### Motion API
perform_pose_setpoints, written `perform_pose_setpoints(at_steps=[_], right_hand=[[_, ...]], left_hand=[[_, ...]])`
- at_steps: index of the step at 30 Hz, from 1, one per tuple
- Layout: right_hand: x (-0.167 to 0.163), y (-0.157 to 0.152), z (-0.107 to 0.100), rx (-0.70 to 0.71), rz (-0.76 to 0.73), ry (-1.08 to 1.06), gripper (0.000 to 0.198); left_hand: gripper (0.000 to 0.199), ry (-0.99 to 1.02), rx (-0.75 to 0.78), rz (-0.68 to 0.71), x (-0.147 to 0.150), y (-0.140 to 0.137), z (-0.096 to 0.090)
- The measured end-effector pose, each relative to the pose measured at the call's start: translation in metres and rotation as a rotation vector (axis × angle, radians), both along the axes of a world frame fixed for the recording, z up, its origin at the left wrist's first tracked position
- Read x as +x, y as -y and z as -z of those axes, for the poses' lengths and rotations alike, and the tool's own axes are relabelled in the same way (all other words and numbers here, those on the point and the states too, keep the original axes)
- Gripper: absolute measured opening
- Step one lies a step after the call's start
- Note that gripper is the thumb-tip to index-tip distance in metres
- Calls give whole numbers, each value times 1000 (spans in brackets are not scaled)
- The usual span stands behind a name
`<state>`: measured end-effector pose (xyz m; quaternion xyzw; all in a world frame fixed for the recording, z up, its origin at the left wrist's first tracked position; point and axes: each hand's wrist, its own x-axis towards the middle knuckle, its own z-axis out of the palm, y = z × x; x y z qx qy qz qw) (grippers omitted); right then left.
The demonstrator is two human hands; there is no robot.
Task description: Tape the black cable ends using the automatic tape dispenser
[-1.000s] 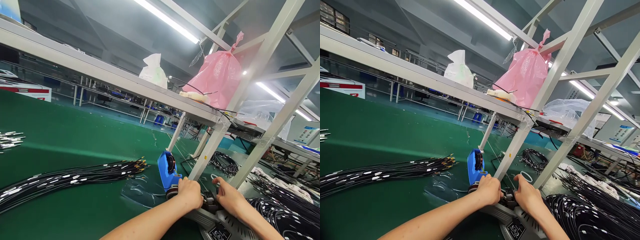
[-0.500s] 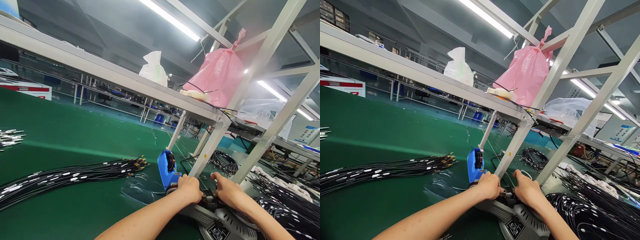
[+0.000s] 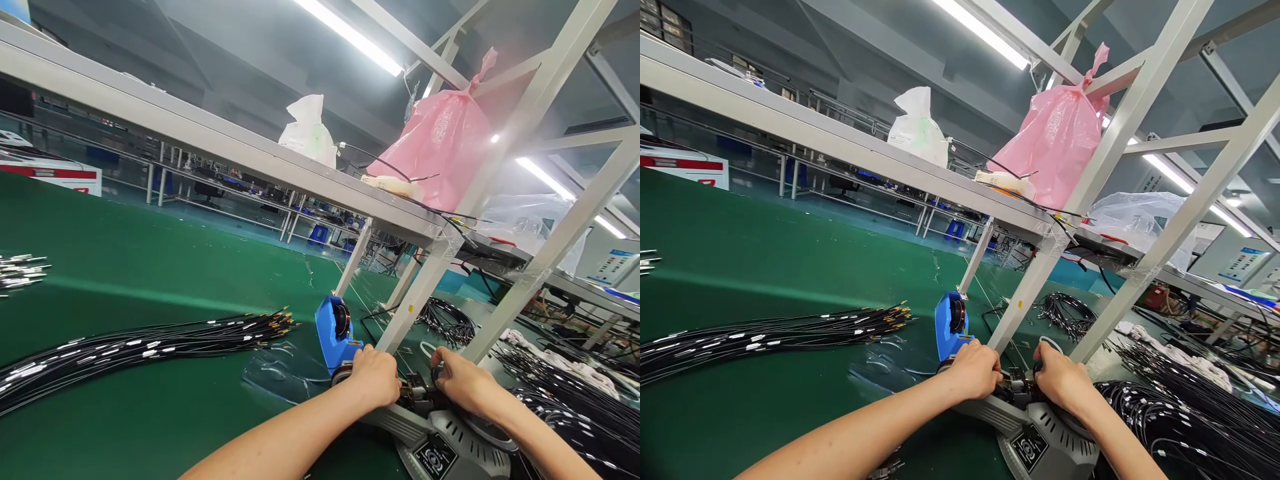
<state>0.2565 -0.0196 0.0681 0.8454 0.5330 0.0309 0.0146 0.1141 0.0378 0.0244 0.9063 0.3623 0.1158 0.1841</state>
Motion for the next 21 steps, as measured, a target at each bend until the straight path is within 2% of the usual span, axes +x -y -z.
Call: perform_pose_setpoints(at_steps=[8,14,17,21], right_hand=[[9,4,2,49,36,-46,21],[19,20,-1,102,57,-57,17],[26,31,11,158,-57,-61,28],[32,45,34,263,-260,63,45]], left_hand=[[31,-4,35,3,-2,0,2],[23,28,48,-6,-1,-2,6],[21,57,54,-16,-2,-3,8],[23,96,90,3,-5,-3,6]])
